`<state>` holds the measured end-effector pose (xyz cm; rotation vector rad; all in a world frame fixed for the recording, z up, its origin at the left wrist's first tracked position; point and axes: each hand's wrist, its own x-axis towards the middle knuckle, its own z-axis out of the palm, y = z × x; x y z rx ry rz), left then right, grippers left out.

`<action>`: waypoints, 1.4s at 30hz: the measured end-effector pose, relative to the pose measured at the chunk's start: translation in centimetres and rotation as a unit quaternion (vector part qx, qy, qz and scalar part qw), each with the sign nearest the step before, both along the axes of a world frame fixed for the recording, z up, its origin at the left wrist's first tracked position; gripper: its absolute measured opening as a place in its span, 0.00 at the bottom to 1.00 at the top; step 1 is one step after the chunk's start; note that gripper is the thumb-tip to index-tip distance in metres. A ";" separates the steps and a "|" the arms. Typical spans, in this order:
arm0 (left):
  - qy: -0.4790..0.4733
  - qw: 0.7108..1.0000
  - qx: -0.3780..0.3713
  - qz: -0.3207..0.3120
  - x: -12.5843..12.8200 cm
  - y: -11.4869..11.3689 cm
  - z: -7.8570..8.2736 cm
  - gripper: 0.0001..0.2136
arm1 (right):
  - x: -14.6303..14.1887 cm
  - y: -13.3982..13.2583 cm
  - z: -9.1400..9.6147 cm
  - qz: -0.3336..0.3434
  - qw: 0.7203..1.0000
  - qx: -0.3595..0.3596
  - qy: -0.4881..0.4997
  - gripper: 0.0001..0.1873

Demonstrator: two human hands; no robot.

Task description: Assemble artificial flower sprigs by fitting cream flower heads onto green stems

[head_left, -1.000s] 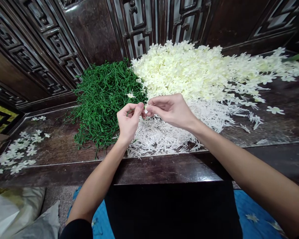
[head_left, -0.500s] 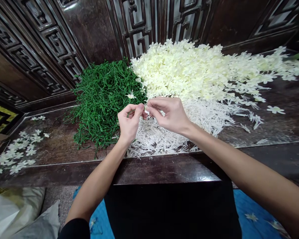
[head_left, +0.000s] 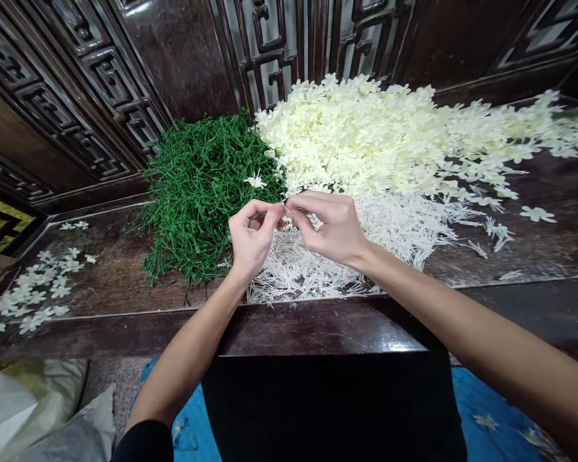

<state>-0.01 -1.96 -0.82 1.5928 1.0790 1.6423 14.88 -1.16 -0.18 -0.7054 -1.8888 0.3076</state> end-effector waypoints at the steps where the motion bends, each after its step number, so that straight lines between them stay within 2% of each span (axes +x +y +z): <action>1: 0.004 1.000 -0.001 -0.003 0.0 0.0 0.0 0.13 | 0.0 0.0 0.0 -0.002 1.000 0.001 0.002 0.12; 4: 0.004 1.000 -0.001 -0.014 -0.1 0.2 0.0 0.13 | 0.0 0.0 0.3 0.005 1.000 -0.014 0.006 0.12; 12: -0.032 0.998 0.004 -0.061 -0.6 1.3 0.0 0.10 | 0.5 0.7 1.0 0.045 0.988 -0.139 0.048 0.08; 19: -0.021 0.998 0.000 -0.051 -0.5 0.8 0.5 0.08 | 0.5 0.7 0.8 0.061 0.986 -0.142 0.065 0.06; 25: -0.034 0.998 -0.016 -0.041 -0.2 0.5 0.0 0.08 | 0.4 0.8 0.2 0.047 0.991 -0.119 0.049 0.06; 36: 0.023 0.999 -0.010 -0.043 -0.6 0.4 0.6 0.10 | 0.6 0.7 0.3 0.089 0.975 -0.190 0.067 0.05; 42: 0.077 0.996 0.019 -0.033 -0.6 0.1 0.9 0.06 | 1.1 0.7 1.2 0.087 0.970 -0.213 0.077 0.04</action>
